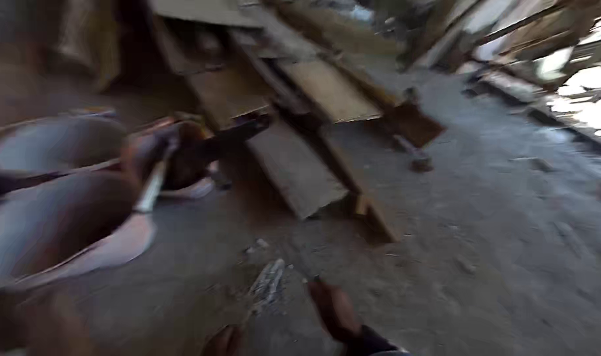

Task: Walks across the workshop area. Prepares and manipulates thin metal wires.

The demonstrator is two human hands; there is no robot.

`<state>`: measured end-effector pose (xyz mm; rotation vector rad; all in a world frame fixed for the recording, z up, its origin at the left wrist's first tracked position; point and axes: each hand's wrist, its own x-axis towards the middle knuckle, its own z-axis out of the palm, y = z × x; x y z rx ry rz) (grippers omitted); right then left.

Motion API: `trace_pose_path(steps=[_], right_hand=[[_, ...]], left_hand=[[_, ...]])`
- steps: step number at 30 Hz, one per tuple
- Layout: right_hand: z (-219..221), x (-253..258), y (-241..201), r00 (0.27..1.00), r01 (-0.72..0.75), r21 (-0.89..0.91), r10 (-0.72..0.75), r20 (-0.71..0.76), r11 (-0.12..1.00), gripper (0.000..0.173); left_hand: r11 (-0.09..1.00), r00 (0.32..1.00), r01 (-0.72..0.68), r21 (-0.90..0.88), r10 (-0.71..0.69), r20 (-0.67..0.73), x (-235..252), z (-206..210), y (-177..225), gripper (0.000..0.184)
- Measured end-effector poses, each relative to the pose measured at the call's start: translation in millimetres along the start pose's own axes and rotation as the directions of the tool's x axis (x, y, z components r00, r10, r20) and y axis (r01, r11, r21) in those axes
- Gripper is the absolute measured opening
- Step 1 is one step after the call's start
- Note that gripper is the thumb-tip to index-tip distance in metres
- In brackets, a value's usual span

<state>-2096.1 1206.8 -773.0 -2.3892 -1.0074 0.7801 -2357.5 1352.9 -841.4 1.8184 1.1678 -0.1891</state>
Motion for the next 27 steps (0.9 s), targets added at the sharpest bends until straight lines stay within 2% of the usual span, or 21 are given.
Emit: trace_pose_path(steps=[1,3,5,6,7,8,9,10,12,14,17,20,23,25,27], right_hand=[[-3,0,1,0.996,0.051,0.077,-0.045,-0.083,0.996,0.052],[-3,0,6,0.939,0.229,0.171,-0.171,-0.298,0.958,0.060],[7,-1,14,0.898,0.319,0.104,-0.265,-0.352,0.942,0.063],[14,-2,18,0.923,0.287,0.018,-0.271,-0.272,0.958,0.063],[20,-2,19,0.974,0.202,-0.109,-0.212,-0.084,0.973,0.060],[21,4,16,0.984,0.099,-0.254,-0.057,0.168,0.962,0.058],[25,13,15,0.956,0.052,-0.341,0.052,0.290,0.939,0.060],[28,17,15,0.953,0.050,-0.367,0.065,0.295,0.929,0.061],[36,14,24,0.986,0.103,-0.287,-0.060,0.153,0.952,0.063],[47,0,33,0.992,0.122,-0.177,-0.114,0.054,0.977,0.065],[45,8,41,0.983,-0.001,-0.085,0.017,0.185,0.996,0.068],[42,10,38,0.995,-0.006,0.160,-0.010,0.103,0.987,0.056],[31,16,17,0.993,0.001,0.324,-0.040,0.113,0.946,0.052],[23,20,-1,0.994,0.081,0.393,-0.103,0.036,0.916,0.052],[26,20,-13,0.970,0.245,0.432,-0.212,-0.122,0.868,0.050]], left_hand=[[1.000,1.000,-0.008,-0.017,0.008,0.008,-1,7,-6,0.054],[0.999,0.999,0.034,-0.041,-0.033,0.033,-5,16,-8,0.056],[0.994,0.998,0.069,-0.087,-0.068,0.010,-10,23,-7,0.055],[0.992,0.997,0.077,-0.103,-0.077,0.003,-12,25,-7,0.054],[0.990,0.996,0.089,-0.113,-0.089,0.004,-14,27,-6,0.053],[0.989,0.995,0.101,-0.108,-0.101,0.007,-16,28,-4,0.053],[0.990,0.994,0.105,-0.099,-0.105,0.004,-16,27,-1,0.054],[0.990,0.994,0.104,-0.090,-0.105,-0.006,-14,25,2,0.055],[0.990,0.992,0.107,-0.091,-0.113,-0.058,-13,26,0,0.056],[0.984,0.986,0.131,-0.124,-0.143,-0.091,-15,28,-8,0.055],[0.972,0.983,0.158,-0.172,-0.172,-0.068,-6,26,-13,0.056],[0.968,0.984,0.161,-0.194,-0.172,-0.043,-6,31,-11,0.055],[0.960,0.980,0.172,-0.222,-0.189,-0.056,-9,41,-7,0.054],[0.956,0.978,0.172,-0.240,-0.195,-0.075,-8,48,-5,0.053],[0.958,0.976,0.169,-0.232,-0.195,-0.095,-9,55,-5,0.054]])
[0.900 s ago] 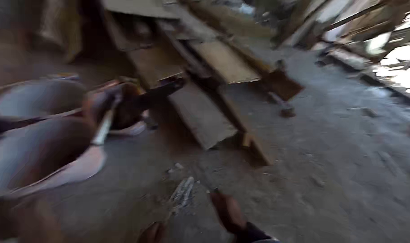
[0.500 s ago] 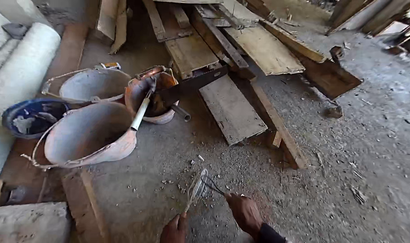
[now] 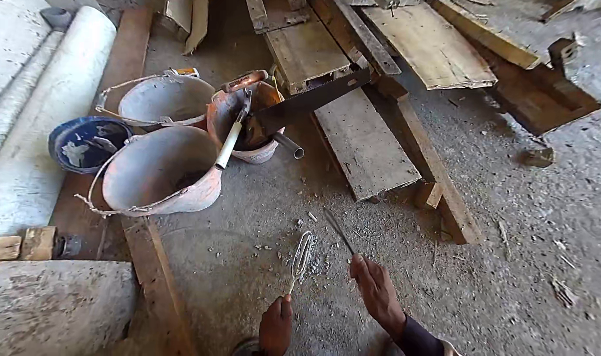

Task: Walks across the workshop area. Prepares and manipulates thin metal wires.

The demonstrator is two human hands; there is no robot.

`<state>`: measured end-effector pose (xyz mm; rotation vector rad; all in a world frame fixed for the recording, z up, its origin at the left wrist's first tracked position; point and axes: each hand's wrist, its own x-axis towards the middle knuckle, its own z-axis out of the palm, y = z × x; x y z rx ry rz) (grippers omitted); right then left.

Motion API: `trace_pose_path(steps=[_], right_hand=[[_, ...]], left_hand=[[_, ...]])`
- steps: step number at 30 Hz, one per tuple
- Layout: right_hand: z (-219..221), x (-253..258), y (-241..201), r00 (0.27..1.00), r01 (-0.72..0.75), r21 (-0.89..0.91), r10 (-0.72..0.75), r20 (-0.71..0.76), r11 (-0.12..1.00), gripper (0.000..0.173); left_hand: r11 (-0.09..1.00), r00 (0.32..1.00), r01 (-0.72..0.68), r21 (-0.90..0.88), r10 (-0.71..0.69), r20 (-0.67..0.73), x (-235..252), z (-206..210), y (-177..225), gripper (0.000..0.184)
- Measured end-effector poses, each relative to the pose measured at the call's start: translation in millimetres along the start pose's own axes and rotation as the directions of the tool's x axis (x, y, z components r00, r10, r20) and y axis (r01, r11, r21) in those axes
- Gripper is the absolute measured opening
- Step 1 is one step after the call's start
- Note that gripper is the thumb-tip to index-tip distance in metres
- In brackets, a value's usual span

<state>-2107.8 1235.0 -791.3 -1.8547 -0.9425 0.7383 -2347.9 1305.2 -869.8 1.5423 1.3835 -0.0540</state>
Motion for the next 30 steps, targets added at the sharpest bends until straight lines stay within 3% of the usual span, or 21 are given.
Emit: trace_pose_path(steps=[2,4,6,8,10,11,13,14,17,18,19,21,22,24,26,29,30], right_hand=[[14,-2,9,0.999,0.032,-0.031,-0.032,0.010,0.999,0.052],[20,4,21,0.955,-0.193,-0.125,0.216,0.203,0.973,0.056],[23,14,18,0.941,-0.268,-0.094,0.282,0.190,0.959,0.055],[23,14,0,0.990,-0.137,0.049,0.135,0.052,0.989,0.053],[27,5,-2,0.999,-0.030,0.027,0.029,0.021,0.999,0.056],[28,3,2,0.994,-0.074,-0.070,0.079,0.078,0.995,0.058],[26,9,8,0.921,-0.261,-0.256,0.319,0.223,0.931,0.061],[25,12,7,0.907,-0.298,-0.277,0.361,0.216,0.914,0.061],[24,11,0,0.996,-0.078,-0.159,0.082,0.023,0.984,0.057],[25,8,2,0.999,-0.032,-0.209,0.033,0.002,0.977,0.057],[23,7,2,0.995,-0.068,-0.325,0.087,0.045,0.943,0.059],[14,22,-4,0.913,-0.227,-0.504,0.362,0.188,0.833,0.062],[9,28,-9,0.904,-0.244,-0.526,0.387,0.181,0.815,0.061],[1,30,-17,0.975,-0.158,-0.432,0.210,0.075,0.888,0.055],[3,26,-10,0.996,-0.064,-0.421,0.083,0.025,0.905,0.052],[-2,37,-8,0.917,-0.142,-0.612,0.337,0.216,0.778,0.053],[-4,39,-12,0.933,-0.133,-0.605,0.305,0.190,0.785,0.052]], left_hand=[[1.000,1.000,0.010,0.010,-0.010,-0.001,-3,4,0,0.054],[1.000,1.000,0.012,0.012,-0.012,0.003,-6,6,3,0.052],[1.000,1.000,-0.007,0.021,0.007,-0.002,-4,6,5,0.051],[1.000,1.000,0.001,0.025,-0.001,-0.008,-3,9,3,0.052],[0.999,1.000,0.023,0.036,-0.023,-0.004,-8,9,2,0.052],[0.999,1.000,0.024,0.043,-0.024,-0.005,-8,8,4,0.051],[0.999,1.000,0.003,0.049,-0.002,-0.019,-6,9,5,0.051],[0.999,1.000,-0.011,0.050,0.012,-0.028,-5,9,4,0.051],[1.000,0.999,-0.007,0.028,0.008,-0.040,-4,13,3,0.051],[1.000,0.999,0.006,0.027,-0.005,-0.032,-6,12,2,0.051],[1.000,1.000,0.010,0.028,-0.009,-0.027,-8,11,2,0.050],[0.999,0.999,-0.024,0.024,0.025,-0.038,-5,10,3,0.051],[0.999,0.998,-0.038,0.022,0.039,-0.042,-3,10,3,0.051],[0.999,0.998,-0.037,0.008,0.037,-0.050,-2,13,1,0.050],[1.000,0.999,-0.011,0.009,0.011,-0.044,-8,13,-2,0.050],[1.000,0.999,-0.013,0.015,0.014,-0.039,-8,12,1,0.050],[1.000,0.999,-0.024,0.017,0.024,-0.041,-6,11,1,0.050]])
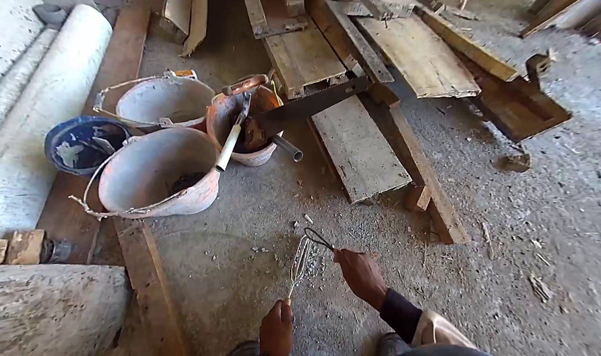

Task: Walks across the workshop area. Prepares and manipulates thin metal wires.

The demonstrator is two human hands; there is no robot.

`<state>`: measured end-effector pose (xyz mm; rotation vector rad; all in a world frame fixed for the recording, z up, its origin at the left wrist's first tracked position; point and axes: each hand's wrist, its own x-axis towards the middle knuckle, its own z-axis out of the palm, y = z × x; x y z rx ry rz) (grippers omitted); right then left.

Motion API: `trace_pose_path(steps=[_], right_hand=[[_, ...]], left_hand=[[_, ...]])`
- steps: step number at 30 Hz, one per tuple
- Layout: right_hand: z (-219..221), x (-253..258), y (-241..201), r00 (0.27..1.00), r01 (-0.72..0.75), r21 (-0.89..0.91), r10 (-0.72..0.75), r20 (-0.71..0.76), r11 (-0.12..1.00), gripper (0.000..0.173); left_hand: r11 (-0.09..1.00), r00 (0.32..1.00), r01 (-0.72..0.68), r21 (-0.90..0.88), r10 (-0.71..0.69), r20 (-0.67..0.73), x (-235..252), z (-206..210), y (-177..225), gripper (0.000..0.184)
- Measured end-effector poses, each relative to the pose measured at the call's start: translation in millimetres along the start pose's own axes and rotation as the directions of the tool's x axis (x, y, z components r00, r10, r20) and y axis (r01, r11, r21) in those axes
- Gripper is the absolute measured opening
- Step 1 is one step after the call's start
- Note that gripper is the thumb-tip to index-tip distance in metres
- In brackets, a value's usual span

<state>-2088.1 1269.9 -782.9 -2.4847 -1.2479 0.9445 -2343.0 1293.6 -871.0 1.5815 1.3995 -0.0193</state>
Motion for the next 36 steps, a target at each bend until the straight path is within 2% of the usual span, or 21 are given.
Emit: trace_pose_path(steps=[3,4,6,7,10,11,14,15,18,22,23,25,27,29,30,31,32,33,34,35,36], right_hand=[[6,-7,0,0.932,0.201,0.083,-0.164,-0.322,0.976,0.044],[12,-8,4,0.943,0.185,0.055,-0.161,-0.290,0.981,0.044],[10,-3,6,0.999,0.033,-0.052,-0.033,-0.008,0.998,0.047],[11,-1,7,1.000,0.008,-0.056,-0.006,0.022,0.998,0.049],[16,-7,9,0.965,0.147,0.043,-0.133,-0.227,0.988,0.044],[21,-11,11,0.953,0.169,0.024,-0.157,-0.261,0.985,0.042],[10,-5,11,0.999,0.032,-0.089,-0.033,-0.007,0.996,0.045],[6,-4,13,0.999,0.031,-0.039,-0.032,-0.026,0.999,0.043],[5,-9,22,0.964,0.173,0.130,-0.141,-0.224,0.976,0.038],[0,-17,20,0.970,0.178,0.083,-0.160,-0.180,0.981,0.037],[-6,-18,15,0.961,0.198,0.086,-0.176,-0.213,0.976,0.036],[-22,-23,0,0.902,0.300,0.130,-0.237,-0.360,0.945,0.036],[-35,-26,-15,0.780,0.442,0.161,-0.288,-0.556,0.883,0.038],[-33,-21,-20,0.709,0.498,0.156,-0.297,-0.640,0.853,0.042],[-22,-17,-16,0.739,0.464,0.131,-0.302,-0.603,0.876,0.044],[-9,-13,-8,0.825,0.376,0.065,-0.303,-0.477,0.924,0.044],[1,-10,-2,0.930,0.252,-0.064,-0.259,-0.259,0.966,0.044],[6,-5,-1,0.989,0.144,-0.194,-0.149,-0.008,0.970,0.047],[12,-2,1,0.992,0.114,-0.269,-0.097,0.075,0.956,0.049],[16,-3,3,0.988,0.141,-0.287,-0.153,-0.021,0.948,0.048],[17,-5,6,0.933,0.220,-0.262,-0.281,-0.224,0.940,0.044]], left_hand=[[1.000,1.000,0.009,-0.007,-0.009,-0.004,-2,5,-5,0.050],[1.000,1.000,0.013,-0.004,-0.013,-0.008,-4,5,-7,0.050],[1.000,1.000,0.000,-0.005,0.000,-0.027,-3,3,-3,0.047],[1.000,0.999,-0.015,-0.007,0.015,-0.043,-3,2,-1,0.044],[0.998,0.995,-0.051,-0.029,0.048,-0.088,1,7,-2,0.045],[0.998,0.994,-0.055,-0.022,0.053,-0.091,0,8,-5,0.045],[0.995,0.986,-0.102,0.006,0.102,-0.128,-1,8,-1,0.037],[0.992,0.982,-0.124,0.008,0.124,-0.145,-1,6,1,0.036],[0.985,0.972,-0.171,-0.014,0.166,-0.167,-4,-2,4,0.038],[0.980,0.971,-0.184,-0.081,0.169,-0.169,3,-7,-2,0.041],[0.981,0.972,-0.182,-0.069,0.169,-0.164,6,-7,-3,0.041],[0.984,0.974,-0.175,-0.026,0.169,-0.151,6,-6,-4,0.040],[0.984,0.970,-0.176,0.020,0.177,-0.165,3,-3,-5,0.039],[0.983,0.967,-0.178,0.048,0.184,-0.179,4,-2,-3,0.039],[0.983,0.968,-0.172,0.055,0.180,-0.176,3,-2,-3,0.040],[0.985,0.972,-0.159,0.060,0.167,-0.167,1,-3,-3,0.040],[0.987,0.975,-0.147,0.067,0.156,-0.156,-1,-3,-3,0.041],[0.987,0.976,-0.144,0.076,0.155,-0.156,-2,-3,-2,0.041],[0.985,0.973,-0.151,0.085,0.163,-0.161,-2,-4,-2,0.041],[0.982,0.969,-0.164,0.092,0.178,-0.171,1,-5,-1,0.041],[0.982,0.965,-0.169,0.089,0.183,-0.187,5,-5,0,0.041]])
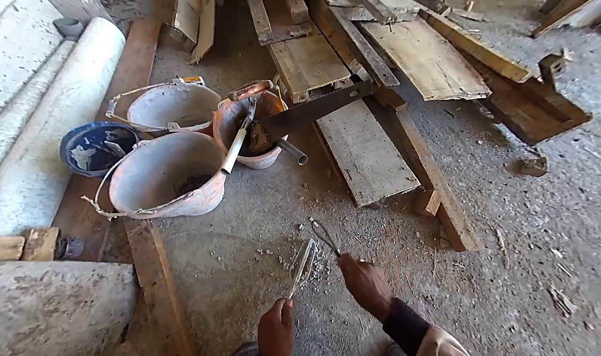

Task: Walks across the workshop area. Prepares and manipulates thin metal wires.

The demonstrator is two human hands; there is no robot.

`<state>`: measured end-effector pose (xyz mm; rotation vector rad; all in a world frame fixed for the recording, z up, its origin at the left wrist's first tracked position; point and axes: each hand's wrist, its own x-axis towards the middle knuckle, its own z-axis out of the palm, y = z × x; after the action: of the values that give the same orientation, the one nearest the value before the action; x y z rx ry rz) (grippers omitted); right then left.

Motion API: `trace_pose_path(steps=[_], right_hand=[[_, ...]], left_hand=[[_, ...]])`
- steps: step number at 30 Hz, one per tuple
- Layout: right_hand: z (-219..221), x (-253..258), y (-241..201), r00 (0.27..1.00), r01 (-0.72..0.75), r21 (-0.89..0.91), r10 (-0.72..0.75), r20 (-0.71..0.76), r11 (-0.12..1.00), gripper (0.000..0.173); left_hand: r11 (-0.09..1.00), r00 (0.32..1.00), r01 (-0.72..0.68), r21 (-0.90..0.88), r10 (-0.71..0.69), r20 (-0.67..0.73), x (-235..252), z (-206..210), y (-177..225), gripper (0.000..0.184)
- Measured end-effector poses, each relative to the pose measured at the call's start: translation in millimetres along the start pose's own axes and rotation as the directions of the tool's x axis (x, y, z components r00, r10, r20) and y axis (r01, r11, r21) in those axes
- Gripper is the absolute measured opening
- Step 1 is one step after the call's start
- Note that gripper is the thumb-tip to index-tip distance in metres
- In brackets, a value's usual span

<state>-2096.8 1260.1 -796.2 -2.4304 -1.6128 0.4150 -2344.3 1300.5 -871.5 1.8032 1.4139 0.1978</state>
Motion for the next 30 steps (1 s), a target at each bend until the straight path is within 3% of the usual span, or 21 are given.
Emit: trace_pose_path(steps=[1,3,4,5,6,7,9,12,14,15,16,18,19,20,22,25,26,27,28,29,30], right_hand=[[1,-6,-1,0.976,0.077,0.073,-0.060,-0.208,0.994,0.040],[4,-19,-5,0.934,0.124,0.172,-0.057,-0.352,0.977,0.038],[8,-22,-5,0.956,0.084,0.152,-0.037,-0.290,0.985,0.039],[8,-23,-5,0.996,-0.002,0.101,0.011,-0.087,0.995,0.043],[4,-19,-5,0.978,-0.105,0.052,0.094,0.185,0.993,0.048],[4,-14,-4,0.951,-0.152,0.040,0.135,0.278,0.988,0.050],[-7,-10,-3,0.976,-0.184,0.179,0.158,0.150,0.967,0.046],[-26,-8,-12,0.961,-0.074,0.503,0.197,-0.196,0.861,0.037],[-23,-6,-20,0.940,-0.064,0.557,0.238,-0.246,0.828,0.037],[-14,-11,-22,0.958,-0.139,0.510,0.246,-0.148,0.849,0.037],[-4,-16,-23,0.967,-0.248,0.394,0.250,0.047,0.885,0.040],[14,-19,-23,0.853,-0.376,0.145,0.280,0.440,0.915,0.048],[19,-20,-21,0.831,-0.387,0.117,0.291,0.474,0.915,0.049],[19,-21,-18,0.861,-0.387,0.158,0.294,0.416,0.908,0.049],[9,-25,-13,0.941,-0.334,0.342,0.295,0.164,0.878,0.045],[-4,-15,-16,0.914,-0.189,0.571,0.356,-0.196,0.799,0.044],[-1,-15,-19,0.907,-0.217,0.590,0.384,-0.173,0.778,0.044],[4,-18,-21,0.921,-0.304,0.566,0.389,-0.032,0.766,0.046],[10,-21,-22,0.908,-0.419,0.486,0.357,0.218,0.767,0.049],[19,-23,-20,0.848,-0.480,0.400,0.297,0.438,0.781,0.049],[27,-23,-20,0.802,-0.491,0.349,0.257,0.540,0.799,0.049]], left_hand=[[1.000,1.000,0.013,-0.004,-0.013,-0.004,-3,1,-2,0.042],[0.999,0.999,0.034,-0.022,-0.034,0.001,-11,2,-6,0.041],[0.999,0.999,0.040,-0.037,-0.041,0.000,-9,3,-5,0.040],[0.997,0.999,0.051,-0.052,-0.051,0.003,-9,3,-3,0.040],[0.996,0.998,0.058,-0.068,-0.058,0.008,-10,4,0,0.039],[0.995,0.998,0.055,-0.083,-0.054,0.008,-9,5,2,0.039],[0.992,0.999,0.041,-0.118,-0.042,-0.002,-8,9,4,0.037],[0.985,0.998,0.061,-0.159,-0.061,0.005,-12,12,6,0.034],[0.982,0.997,0.073,-0.176,-0.070,0.021,-10,14,8,0.034],[0.980,0.997,0.077,-0.181,-0.073,0.028,-10,15,7,0.035],[0.980,0.997,0.079,-0.182,-0.074,0.032,-11,17,7,0.036],[0.979,0.997,0.078,-0.187,-0.074,0.030,-13,18,4,0.036],[0.978,0.997,0.078,-0.194,-0.073,0.031,-12,18,2,0.035],[0.975,0.997,0.080,-0.205,-0.075,0.030,-11,18,2,0.035],[0.973,0.996,0.087,-0.215,-0.084,0.025,-16,18,1,0.034],[0.971,0.996,0.086,-0.222,-0.083,0.024,-14,17,1,0.033],[0.972,0.997,0.083,-0.218,-0.080,0.024,-14,18,1,0.033],[0.973,0.997,0.080,-0.216,-0.076,0.025,-14,19,1,0.033],[0.973,0.997,0.079,-0.218,-0.075,0.028,-14,19,1,0.034],[0.972,0.997,0.078,-0.223,-0.073,0.030,-14,18,1,0.034],[0.970,0.997,0.081,-0.228,-0.074,0.036,-12,15,1,0.035]])
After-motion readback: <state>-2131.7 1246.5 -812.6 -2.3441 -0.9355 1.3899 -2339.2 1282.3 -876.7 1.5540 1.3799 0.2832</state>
